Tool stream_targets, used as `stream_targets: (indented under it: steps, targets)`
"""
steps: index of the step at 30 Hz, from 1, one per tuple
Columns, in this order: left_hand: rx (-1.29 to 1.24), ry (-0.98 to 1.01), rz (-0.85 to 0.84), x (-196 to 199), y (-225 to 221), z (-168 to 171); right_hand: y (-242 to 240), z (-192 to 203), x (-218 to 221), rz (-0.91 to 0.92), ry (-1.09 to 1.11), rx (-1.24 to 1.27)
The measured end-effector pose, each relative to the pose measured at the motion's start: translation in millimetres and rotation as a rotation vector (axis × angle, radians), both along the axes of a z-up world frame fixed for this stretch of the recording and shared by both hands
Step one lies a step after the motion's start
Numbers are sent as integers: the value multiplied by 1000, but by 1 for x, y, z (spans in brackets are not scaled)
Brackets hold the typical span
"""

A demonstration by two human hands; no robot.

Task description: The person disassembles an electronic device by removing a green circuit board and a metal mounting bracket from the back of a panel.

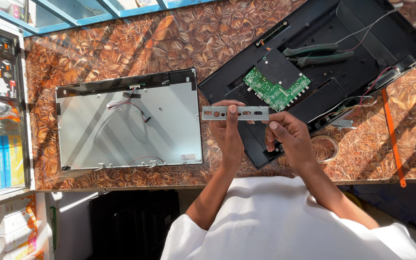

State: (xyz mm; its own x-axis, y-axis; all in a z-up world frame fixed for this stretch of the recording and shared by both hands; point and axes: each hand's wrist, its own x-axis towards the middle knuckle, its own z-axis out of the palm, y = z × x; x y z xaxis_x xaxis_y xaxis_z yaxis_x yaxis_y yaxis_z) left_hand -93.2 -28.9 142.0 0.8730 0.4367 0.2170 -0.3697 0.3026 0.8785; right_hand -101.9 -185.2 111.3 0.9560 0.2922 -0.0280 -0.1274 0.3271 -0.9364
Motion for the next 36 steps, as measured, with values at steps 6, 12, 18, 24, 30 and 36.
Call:
stream_targets:
  steps: [6,12,18,24,30,36]
  targets:
    - [-33,-8,-1,2,4,7,-4,11,-4,15,-48,7]
    - [-74,2,-25,1,3,9,-6,12,-6,23,-67,3]
    - [-77,14,-42,0,4,8,-7,10,-7,20,-72,-17]
    - [-53,12,-43,0,4,3,-8,8,-7,12,-62,-26]
    - [-79,56,-109,1,7,-5,-16,-5,-5,-18,-5,-72]
    - [-56,115,-388,1,20,-23,-42,-28,-5,107,112,-159]
